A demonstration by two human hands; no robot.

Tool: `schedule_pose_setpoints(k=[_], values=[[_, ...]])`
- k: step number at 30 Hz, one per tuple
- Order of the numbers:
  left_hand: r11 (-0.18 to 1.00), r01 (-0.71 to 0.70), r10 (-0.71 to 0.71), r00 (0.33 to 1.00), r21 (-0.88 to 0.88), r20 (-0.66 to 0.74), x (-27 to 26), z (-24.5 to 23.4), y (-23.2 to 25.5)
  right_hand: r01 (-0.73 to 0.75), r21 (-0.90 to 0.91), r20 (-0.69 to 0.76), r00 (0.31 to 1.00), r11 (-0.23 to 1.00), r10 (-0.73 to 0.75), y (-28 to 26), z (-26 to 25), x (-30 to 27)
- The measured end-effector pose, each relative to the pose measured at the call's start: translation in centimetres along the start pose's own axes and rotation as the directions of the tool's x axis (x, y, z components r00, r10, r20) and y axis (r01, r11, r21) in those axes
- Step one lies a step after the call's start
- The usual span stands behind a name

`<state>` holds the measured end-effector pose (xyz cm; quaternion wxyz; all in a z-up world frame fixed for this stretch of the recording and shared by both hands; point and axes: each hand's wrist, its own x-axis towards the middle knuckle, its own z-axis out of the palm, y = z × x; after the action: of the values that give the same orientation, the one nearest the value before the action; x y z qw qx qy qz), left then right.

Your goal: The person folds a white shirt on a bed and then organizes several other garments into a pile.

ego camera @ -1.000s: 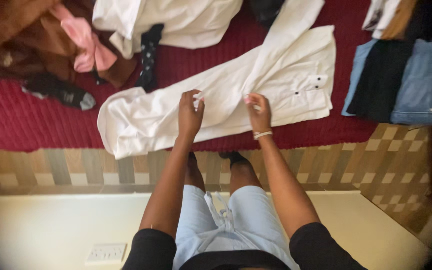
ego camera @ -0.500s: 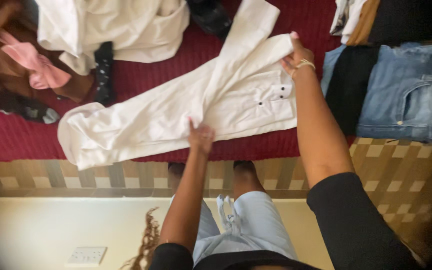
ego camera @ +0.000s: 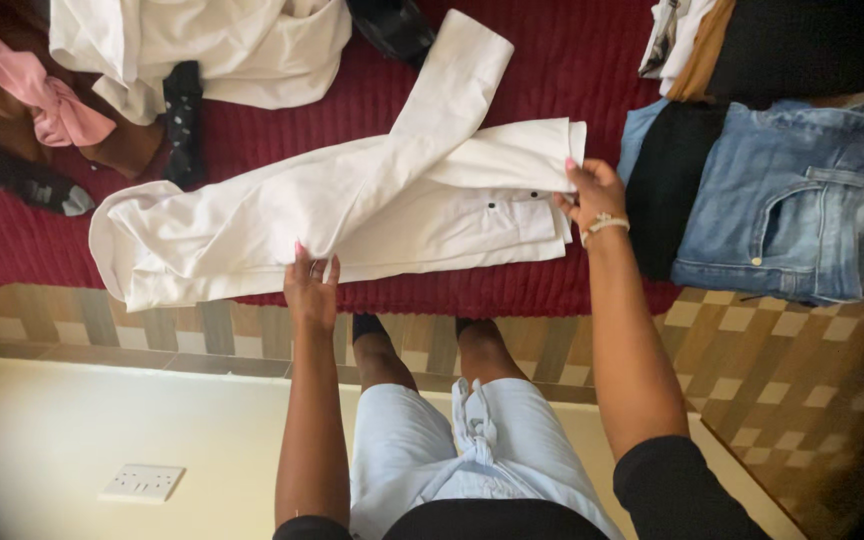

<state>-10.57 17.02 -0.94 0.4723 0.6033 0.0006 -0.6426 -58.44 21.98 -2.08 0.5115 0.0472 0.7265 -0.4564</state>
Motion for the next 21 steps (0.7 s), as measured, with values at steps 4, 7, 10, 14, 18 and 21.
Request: schedule_pose_setpoints(k=[4,7,10,14,18,21], values=[[0.927,-0.026,0.000,0.998,0.374,0.070,1.5,-2.9,-2.1,-0.042,0.079,0.022,0.999,0.996,0.040,3.7,-0.6,0.5],[0.258,-0.504,0.352,0.844,0.824,0.406,4.1,-4.4,-5.1,-0.103,0.137,0.042,0.994,0.985,0.099,3.9,-0.1,1.8],[0.360,-0.418,0.559,0.812,0.834,0.165,5.7,-3.9,-7.1,-0.008,-0.004,0.009,1.000,1.000,0.008,3.3,0.9,3.6],[0.899,0.047,0.172,0.876,0.435,-0.450,8.9,-4.1,-6.1,0.070,0.107,-0.055,0.996,0.992,-0.065,2.3,1.6,4.0],[0.862,-0.056,0.235,0.925,0.505,-0.299,10.0,-5.9,-5.6,0.143,0.156,-0.068,0.989,0.977,-0.133,0.5,2.2,2.5],[0.867,-0.205,0.346,0.903,0.455,-0.253,8.8,-5.1,-3.4,0.202,0.164,-0.068,0.979,0.965,-0.193,-0.9,2.7,0.9]])
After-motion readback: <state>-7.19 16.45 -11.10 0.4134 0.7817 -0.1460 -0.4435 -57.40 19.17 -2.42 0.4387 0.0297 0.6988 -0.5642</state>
